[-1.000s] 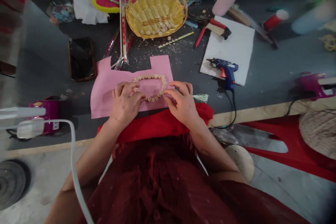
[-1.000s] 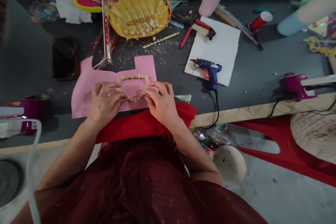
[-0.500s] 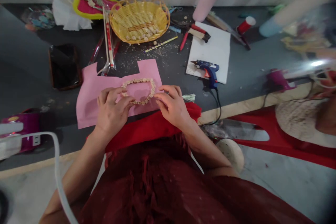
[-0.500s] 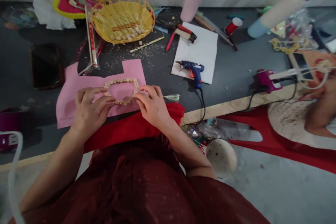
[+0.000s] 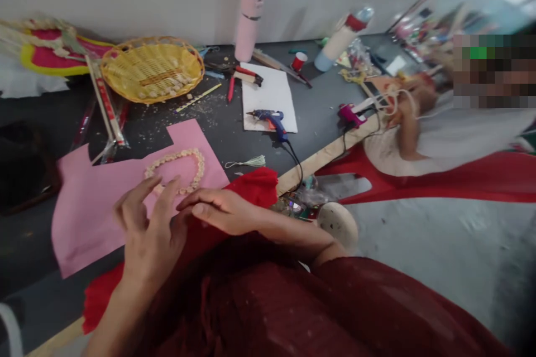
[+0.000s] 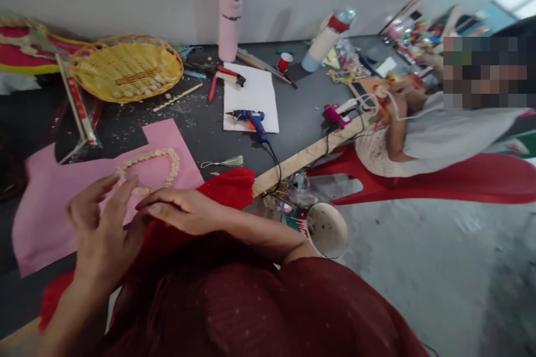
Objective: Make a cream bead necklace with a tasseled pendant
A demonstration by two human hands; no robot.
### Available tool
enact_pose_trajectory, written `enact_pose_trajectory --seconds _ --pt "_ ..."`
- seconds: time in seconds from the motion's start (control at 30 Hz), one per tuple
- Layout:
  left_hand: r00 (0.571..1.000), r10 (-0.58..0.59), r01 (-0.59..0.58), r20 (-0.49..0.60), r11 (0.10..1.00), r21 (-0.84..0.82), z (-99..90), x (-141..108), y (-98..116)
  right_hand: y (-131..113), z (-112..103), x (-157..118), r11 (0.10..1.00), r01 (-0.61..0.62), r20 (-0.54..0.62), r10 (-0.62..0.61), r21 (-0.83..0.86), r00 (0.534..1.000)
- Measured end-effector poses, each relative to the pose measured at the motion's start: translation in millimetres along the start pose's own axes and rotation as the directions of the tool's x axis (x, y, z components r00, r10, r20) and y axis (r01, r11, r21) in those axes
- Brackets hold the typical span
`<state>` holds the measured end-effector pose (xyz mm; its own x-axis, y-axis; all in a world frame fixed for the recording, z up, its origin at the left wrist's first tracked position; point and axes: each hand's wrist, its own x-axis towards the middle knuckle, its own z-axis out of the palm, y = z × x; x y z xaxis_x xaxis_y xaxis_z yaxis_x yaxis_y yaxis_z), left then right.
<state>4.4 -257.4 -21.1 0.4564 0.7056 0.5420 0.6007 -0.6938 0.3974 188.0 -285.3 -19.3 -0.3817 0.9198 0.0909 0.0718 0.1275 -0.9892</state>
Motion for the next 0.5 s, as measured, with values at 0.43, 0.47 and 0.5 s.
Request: enact_pose_trajectory --seconds 0.43,0.47,0.5 --pt "0.982 -0.191 0.181 0.005 0.925 -0.334 -5.0 -19 7 -3 22 21 0.807 0.149 0.021 -0.167 -0.571 0.986" --pt "0.973 -0.228 0.219 0.025 0.891 -0.398 -7.8 -20 8 -4 19 19 0.822 0.159 -0.051 -0.221 -0.546 0.974" --pt "0.958 -0.279 0.274 0.063 0.833 -0.48 -10.9 -22 10 -5 14 17 0.843 0.153 -0.149 -0.264 -0.515 0.953"
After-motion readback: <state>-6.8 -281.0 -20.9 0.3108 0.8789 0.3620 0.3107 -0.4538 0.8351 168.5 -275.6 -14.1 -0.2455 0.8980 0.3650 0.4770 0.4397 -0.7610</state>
